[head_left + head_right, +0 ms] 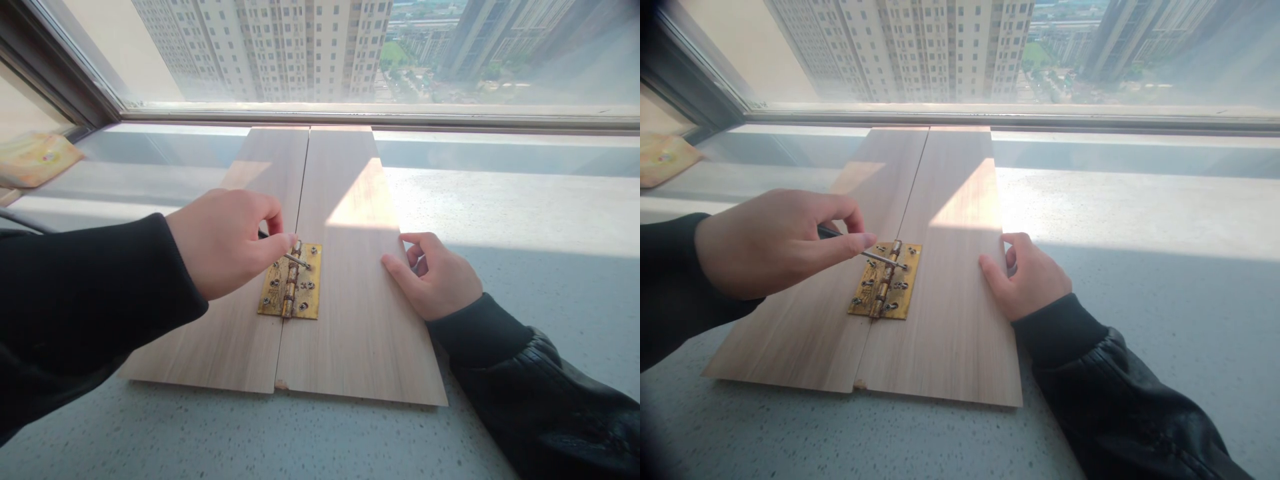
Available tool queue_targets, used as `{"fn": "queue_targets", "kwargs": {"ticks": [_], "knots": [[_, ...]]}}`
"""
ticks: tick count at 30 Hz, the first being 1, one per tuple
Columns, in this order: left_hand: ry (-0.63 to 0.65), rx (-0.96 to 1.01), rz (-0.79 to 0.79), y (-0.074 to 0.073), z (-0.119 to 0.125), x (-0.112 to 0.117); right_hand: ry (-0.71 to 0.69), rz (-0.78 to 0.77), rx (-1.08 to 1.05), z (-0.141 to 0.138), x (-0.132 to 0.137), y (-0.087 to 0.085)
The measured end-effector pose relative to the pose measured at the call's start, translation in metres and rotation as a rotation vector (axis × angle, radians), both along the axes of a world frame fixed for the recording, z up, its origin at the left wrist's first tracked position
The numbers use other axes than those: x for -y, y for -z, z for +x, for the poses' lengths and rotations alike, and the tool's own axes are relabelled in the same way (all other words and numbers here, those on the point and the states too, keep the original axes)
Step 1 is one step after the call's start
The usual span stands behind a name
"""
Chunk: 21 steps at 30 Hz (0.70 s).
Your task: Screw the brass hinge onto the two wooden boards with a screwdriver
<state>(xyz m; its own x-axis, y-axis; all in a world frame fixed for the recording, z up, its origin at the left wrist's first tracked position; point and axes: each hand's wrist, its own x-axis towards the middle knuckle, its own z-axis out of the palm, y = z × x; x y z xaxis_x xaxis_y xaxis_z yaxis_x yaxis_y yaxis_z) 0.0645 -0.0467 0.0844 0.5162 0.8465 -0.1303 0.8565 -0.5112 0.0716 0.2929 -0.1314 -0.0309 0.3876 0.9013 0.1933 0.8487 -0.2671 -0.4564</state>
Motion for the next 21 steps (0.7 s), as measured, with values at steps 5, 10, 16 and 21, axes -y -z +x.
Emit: {"fn": "queue_targets", "kwargs": {"ticks": [5, 10, 16, 21], "knots": [[0.011, -0.044, 0.007, -0.002, 0.005, 0.0, 0.0, -0.001, -0.006, 0.0, 0.0, 0.0], [-0.011, -0.028, -0.114, -0.005, 0.011, 0.0, 0.0, 0.001, -0.006, 0.0, 0.0, 0.0], [-0.18, 0.219, -0.488, -0.001, 0.001, 0.002, -0.002, 0.016, -0.007, 0.0, -0.001, 0.002], [-0.209, 0.124, -0.514, -0.006, 0.002, 0.011, 0.004, 0.026, -0.005, 0.0, -0.001, 0.002]]}}
